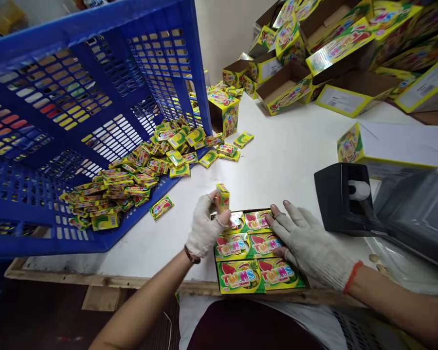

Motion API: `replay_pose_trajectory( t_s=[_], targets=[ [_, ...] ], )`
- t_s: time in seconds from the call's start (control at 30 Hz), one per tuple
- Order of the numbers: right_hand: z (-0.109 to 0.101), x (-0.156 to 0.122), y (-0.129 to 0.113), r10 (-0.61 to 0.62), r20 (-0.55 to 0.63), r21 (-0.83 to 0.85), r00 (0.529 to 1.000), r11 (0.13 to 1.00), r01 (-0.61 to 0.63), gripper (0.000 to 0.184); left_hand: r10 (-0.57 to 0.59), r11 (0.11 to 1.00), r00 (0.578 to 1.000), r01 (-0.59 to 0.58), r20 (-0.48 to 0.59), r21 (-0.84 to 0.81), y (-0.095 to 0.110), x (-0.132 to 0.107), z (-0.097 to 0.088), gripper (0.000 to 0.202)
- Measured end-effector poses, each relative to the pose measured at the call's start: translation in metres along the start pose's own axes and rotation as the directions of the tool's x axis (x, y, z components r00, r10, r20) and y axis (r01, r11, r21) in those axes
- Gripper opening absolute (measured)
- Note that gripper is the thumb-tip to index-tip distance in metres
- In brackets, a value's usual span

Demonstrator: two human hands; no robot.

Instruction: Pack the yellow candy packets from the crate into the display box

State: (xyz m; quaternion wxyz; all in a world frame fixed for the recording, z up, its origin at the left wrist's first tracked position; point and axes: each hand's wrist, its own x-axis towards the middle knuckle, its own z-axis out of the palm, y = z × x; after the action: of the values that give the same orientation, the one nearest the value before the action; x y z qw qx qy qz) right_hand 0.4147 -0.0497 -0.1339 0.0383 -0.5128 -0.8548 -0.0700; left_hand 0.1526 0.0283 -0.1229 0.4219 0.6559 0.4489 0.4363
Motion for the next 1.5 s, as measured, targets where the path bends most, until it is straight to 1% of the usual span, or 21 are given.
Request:
replay_pose_trajectory(
  t_s=[0.07, 0.17, 0.33, 0.47, 0.57, 0.67, 0.7, 0.77, 0.8, 0.87, 0.9, 0.93, 0.97, 1.0, 1.1, 1.17, 1.23, 1.3, 1.37, 1.43, 1.5],
  targets=[
    [0.003, -0.008, -0.01, 0.053, 0.036, -0.022, 0.998, 0.998, -0.052, 0.064, 0.038, 0.999, 0.999, -0.038, 0.011, -0.011, 0.004, -0.014, 0.024, 0.064],
    [0.001, -0.009, -0.021, 0.095, 0.075, -0.043, 0.993, 0.995, -0.092, 0.07, 0.051, 0.999, 0.999, -0.051, 0.006, -0.005, 0.006, -0.025, 0.037, 0.065],
    [-0.012, 0.002, -0.033, 0.143, 0.108, -0.077, 0.984, 0.988, -0.136, 0.067, 0.042, 0.999, 0.999, -0.042, 0.001, -0.008, 0.007, -0.024, 0.032, 0.063],
    [-0.006, 0.003, -0.038, 0.167, 0.132, -0.033, 0.977, 0.986, -0.164, 0.065, 0.045, 0.999, 0.999, -0.045, 0.016, 0.023, 0.009, -0.023, 0.032, 0.058],
    [0.0, 0.0, -0.033, 0.161, 0.151, 0.035, 0.975, 0.985, -0.168, 0.066, 0.058, 0.998, 0.998, -0.059, 0.024, 0.031, 0.011, -0.023, 0.033, 0.056],
    [-0.01, 0.001, -0.022, 0.149, 0.164, 0.223, 0.975, 0.957, -0.184, 0.054, 0.046, 0.995, 0.998, -0.051, 0.052, 0.089, 0.017, -0.02, 0.03, 0.054],
    [-0.017, 0.002, -0.018, 0.172, 0.166, 0.334, 0.971, 0.917, -0.219, 0.049, 0.058, 0.989, 0.995, -0.068, 0.079, 0.135, 0.022, -0.019, 0.03, 0.054],
    [-0.037, 0.007, -0.012, 0.256, 0.174, 0.574, 0.951, 0.758, -0.31, 0.049, 0.127, 0.954, 0.977, -0.167, 0.171, 0.247, 0.032, -0.018, 0.03, 0.054],
    [-0.048, 0.01, -0.011, 0.299, 0.191, 0.673, 0.935, 0.653, -0.347, 0.05, 0.175, 0.925, 0.955, -0.242, 0.238, 0.292, 0.039, -0.018, 0.031, 0.054],
    [-0.07, 0.016, -0.008, 0.329, 0.25, 0.791, 0.91, 0.473, -0.388, 0.053, 0.258, 0.871, 0.89, -0.383, 0.377, 0.307, 0.05, -0.019, 0.036, 0.054],
    [-0.078, 0.018, -0.006, 0.326, 0.276, 0.815, 0.904, 0.419, -0.4, 0.052, 0.287, 0.858, 0.862, -0.425, 0.418, 0.289, 0.054, -0.02, 0.038, 0.055],
    [-0.085, 0.019, -0.004, 0.326, 0.292, 0.824, 0.899, 0.392, -0.41, 0.048, 0.308, 0.854, 0.85, -0.445, 0.428, 0.269, 0.056, -0.021, 0.04, 0.058],
    [-0.09, 0.019, -0.002, 0.333, 0.304, 0.819, 0.893, 0.388, -0.423, 0.043, 0.322, 0.856, 0.853, -0.447, 0.41, 0.259, 0.056, -0.021, 0.04, 0.062],
    [-0.093, 0.017, 0.001, 0.343, 0.316, 0.803, 0.885, 0.4, -0.442, 0.037, 0.328, 0.86, 0.87, -0.436, 0.367, 0.265, 0.054, -0.022, 0.038, 0.064],
    [-0.087, 0.001, 0.003, 0.35, 0.408, 0.742, 0.843, 0.41, -0.53, 0.026, 0.302, 0.86, 0.931, -0.359, 0.204, 0.363, 0.033, -0.018, 0.019, 0.058],
    [-0.074, -0.014, -0.003, 0.318, 0.487, 0.735, 0.813, 0.353, -0.578, 0.024, 0.25, 0.839, 0.961, -0.278, 0.122, 0.469, 0.011, -0.011, -0.007, 0.049],
    [-0.056, -0.029, -0.016, 0.346, 0.488, 0.734, 0.801, 0.334, -0.592, 0.027, 0.164, 0.781, 0.986, -0.156, 0.042, 0.605, -0.012, -0.001, -0.041, 0.045],
    [-0.039, -0.041, -0.031, 0.439, 0.379, 0.72, 0.815, 0.413, -0.558, 0.028, 0.013, 0.653, 0.999, 0.018, -0.035, 0.757, -0.033, 0.008, -0.078, 0.046],
    [-0.024, -0.048, -0.044, 0.496, 0.182, 0.695, 0.849, 0.546, -0.468, 0.025, -0.141, 0.46, 0.983, 0.174, -0.122, 0.87, -0.049, 0.014, -0.112, 0.05],
    [-0.014, -0.049, -0.053, 0.472, -0.015, 0.666, 0.882, 0.662, -0.343, 0.021, -0.247, 0.289, 0.951, 0.254, -0.184, 0.923, -0.061, 0.014, -0.14, 0.052],
    [-0.007, -0.047, -0.058, 0.419, -0.165, 0.619, 0.893, 0.749, -0.237, 0.019, -0.287, 0.213, 0.936, 0.268, -0.202, 0.939, -0.067, 0.01, -0.158, 0.049]
  ],
)
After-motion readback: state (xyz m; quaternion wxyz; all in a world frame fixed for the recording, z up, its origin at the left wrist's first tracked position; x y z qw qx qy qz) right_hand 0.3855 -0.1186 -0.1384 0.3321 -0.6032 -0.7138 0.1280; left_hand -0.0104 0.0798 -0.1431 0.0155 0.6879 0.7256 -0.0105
